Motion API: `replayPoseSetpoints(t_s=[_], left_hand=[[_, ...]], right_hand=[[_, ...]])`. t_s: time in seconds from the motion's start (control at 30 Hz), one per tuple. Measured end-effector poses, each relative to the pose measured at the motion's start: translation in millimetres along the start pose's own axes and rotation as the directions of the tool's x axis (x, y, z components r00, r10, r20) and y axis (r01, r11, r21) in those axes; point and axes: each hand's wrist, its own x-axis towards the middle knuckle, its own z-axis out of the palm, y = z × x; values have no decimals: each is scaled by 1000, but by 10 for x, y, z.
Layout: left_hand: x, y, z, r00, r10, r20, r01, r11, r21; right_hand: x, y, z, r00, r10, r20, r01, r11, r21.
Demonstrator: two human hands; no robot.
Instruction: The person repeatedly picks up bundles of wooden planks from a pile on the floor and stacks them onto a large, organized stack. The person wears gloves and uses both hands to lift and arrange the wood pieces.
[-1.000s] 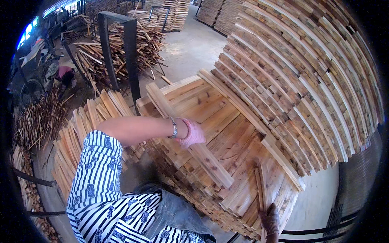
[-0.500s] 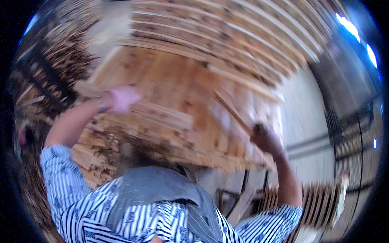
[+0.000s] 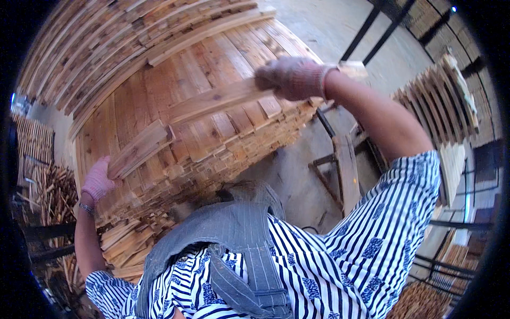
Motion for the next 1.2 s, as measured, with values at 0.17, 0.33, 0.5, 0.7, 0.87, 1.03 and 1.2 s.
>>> replayPoseSetpoints(t_s=[0.17, 0.33, 0.5, 0.7, 0.87, 1.03, 1.2], left_hand=[[63, 53, 24, 999, -39, 12, 39, 999, -8], [11, 91, 33, 998, -45, 37, 46, 999, -24], [125, 248, -102, 988, 91, 122, -64, 975, -212], [-8, 171, -99, 975, -148, 167, 192, 937, -291], [67, 372, -128, 999, -36, 17, 37, 995, -88], [-162, 327, -282, 985, -16, 171, 56, 971, -233], [-557, 212, -674, 903, -376, -210, 306, 903, -301]], right_hand=[[228, -175, 290, 989, 69, 134, -53, 992, -117], [230, -131, 370, 979, 87, 182, -70, 993, -96], [240, 26, 508, 992, -101, 81, 103, 994, -22], [221, 8, 549, 1000, 30, -6, -29, 989, 143], [21, 41, 585, 990, 17, -137, -7, 997, 75], [87, -268, 561, 776, -227, -588, 286, 958, 7], [-39, -867, 462, 654, -495, -573, 613, 790, 17]])
